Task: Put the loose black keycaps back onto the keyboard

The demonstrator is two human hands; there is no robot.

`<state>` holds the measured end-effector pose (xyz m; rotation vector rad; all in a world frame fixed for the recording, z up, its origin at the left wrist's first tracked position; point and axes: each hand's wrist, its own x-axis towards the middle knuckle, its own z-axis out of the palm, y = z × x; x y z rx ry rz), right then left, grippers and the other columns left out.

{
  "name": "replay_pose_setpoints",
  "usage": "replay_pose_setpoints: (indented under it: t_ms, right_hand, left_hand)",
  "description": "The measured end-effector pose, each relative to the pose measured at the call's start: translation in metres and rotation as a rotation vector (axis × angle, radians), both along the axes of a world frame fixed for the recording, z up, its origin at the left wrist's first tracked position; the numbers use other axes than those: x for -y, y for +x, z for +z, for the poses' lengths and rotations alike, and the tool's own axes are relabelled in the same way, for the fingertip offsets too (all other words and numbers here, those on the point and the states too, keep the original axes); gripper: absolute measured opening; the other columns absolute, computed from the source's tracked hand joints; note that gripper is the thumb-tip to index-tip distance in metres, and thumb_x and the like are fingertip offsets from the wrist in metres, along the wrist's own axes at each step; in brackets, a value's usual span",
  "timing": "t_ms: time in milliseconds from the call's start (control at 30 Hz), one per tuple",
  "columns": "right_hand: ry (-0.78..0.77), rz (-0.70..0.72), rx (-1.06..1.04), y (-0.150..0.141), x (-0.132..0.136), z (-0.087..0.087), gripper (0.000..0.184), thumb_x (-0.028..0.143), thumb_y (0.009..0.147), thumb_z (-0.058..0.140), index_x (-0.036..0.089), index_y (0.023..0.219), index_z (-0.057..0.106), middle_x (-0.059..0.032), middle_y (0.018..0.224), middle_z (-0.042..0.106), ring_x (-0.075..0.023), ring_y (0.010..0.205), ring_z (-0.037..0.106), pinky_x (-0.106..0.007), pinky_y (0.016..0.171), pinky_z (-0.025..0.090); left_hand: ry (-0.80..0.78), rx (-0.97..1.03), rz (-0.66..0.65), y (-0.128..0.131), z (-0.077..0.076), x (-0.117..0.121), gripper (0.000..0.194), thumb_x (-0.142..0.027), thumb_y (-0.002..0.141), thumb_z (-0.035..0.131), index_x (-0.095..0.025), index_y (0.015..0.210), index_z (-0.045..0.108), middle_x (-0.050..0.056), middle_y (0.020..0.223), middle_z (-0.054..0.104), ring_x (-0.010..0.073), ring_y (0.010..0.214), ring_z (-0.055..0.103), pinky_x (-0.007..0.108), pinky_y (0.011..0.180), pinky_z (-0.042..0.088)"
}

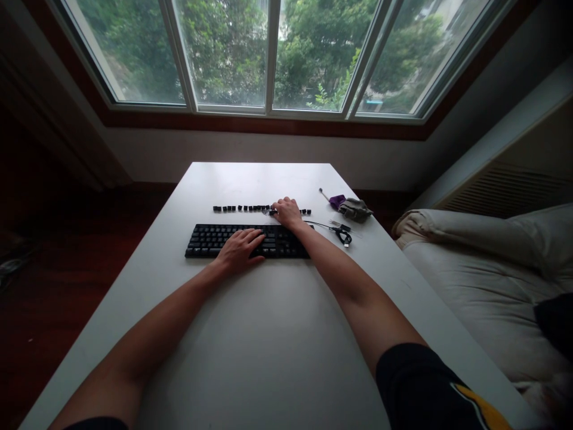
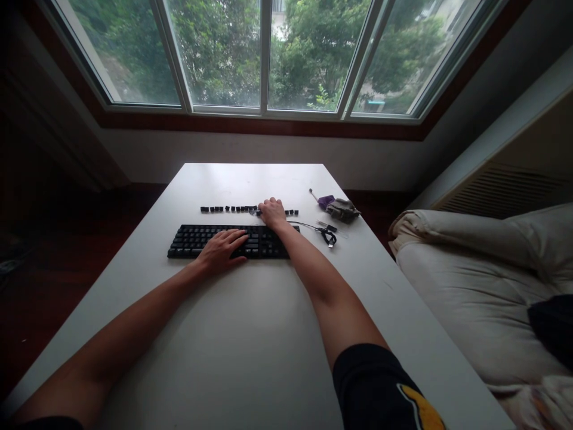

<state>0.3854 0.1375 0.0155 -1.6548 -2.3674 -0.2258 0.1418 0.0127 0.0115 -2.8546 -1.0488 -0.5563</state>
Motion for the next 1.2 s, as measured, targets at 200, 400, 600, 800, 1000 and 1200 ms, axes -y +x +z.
replay_pose_setpoints:
  t_ms: [200,400,600,800,1000,1200]
  right_hand:
    - [0.017,0.025,-0.002,0.0,-0.002,-0.002,0.019,0.021,0.09,0.064,0.018,0.106,0.074,-0.0142,0.109,0.071,-0.0318,0.112,0.051,-0.044,0.095,0.034]
    - [0.005,0.08,-0.191,0.002,0.007,0.003,0.018,0.023,0.09,0.065,0.019,0.106,0.072,-0.0089,0.105,0.073,-0.027,0.107,0.055,-0.04,0.097,0.036]
    - [-0.038,0.313,-0.374,0.009,0.044,0.008,0.011,0.025,0.09,0.069,0.022,0.099,0.073,-0.0033,0.095,0.072,-0.0209,0.094,0.058,-0.032,0.087,0.042]
    - [-0.061,0.37,-0.402,0.013,0.066,-0.003,0.011,0.024,0.088,0.073,0.021,0.098,0.075,-0.0053,0.094,0.071,-0.0216,0.094,0.059,-0.033,0.086,0.043]
    - [-0.086,0.348,-0.419,0.009,0.062,-0.013,0.011,0.025,0.088,0.072,0.021,0.099,0.076,-0.0059,0.095,0.071,-0.0211,0.095,0.06,-0.033,0.087,0.044]
    - [-0.098,0.327,-0.416,0.006,0.062,-0.012,0.011,0.023,0.088,0.072,0.021,0.098,0.075,-0.0054,0.094,0.071,-0.0211,0.095,0.06,-0.032,0.087,0.044]
  left_hand:
    - [-0.007,0.005,0.003,0.0,0.0,0.001,0.063,-0.052,0.093,0.06,-0.023,0.147,0.05,0.012,0.152,0.049,0.0323,0.14,0.044,0.048,0.115,0.036]
    - [0.0,0.006,0.007,0.0,0.0,0.0,0.062,-0.052,0.092,0.06,-0.023,0.146,0.051,0.012,0.151,0.05,0.0322,0.139,0.044,0.048,0.114,0.037]
    - [0.025,-0.005,0.015,0.001,0.001,0.001,0.061,-0.051,0.092,0.06,-0.02,0.144,0.053,0.013,0.149,0.052,0.0329,0.137,0.045,0.048,0.113,0.038]
    - [0.043,-0.009,0.018,0.002,0.001,0.002,0.061,-0.05,0.092,0.06,-0.021,0.145,0.053,0.012,0.148,0.053,0.0321,0.136,0.046,0.048,0.112,0.039]
    - [0.052,-0.008,0.025,0.002,0.001,0.002,0.061,-0.05,0.091,0.061,-0.021,0.144,0.053,0.012,0.147,0.053,0.0317,0.136,0.047,0.048,0.112,0.039]
    - [0.053,-0.01,0.025,0.002,0.001,0.002,0.061,-0.05,0.091,0.061,-0.02,0.144,0.053,0.012,0.147,0.053,0.0317,0.136,0.046,0.047,0.113,0.039]
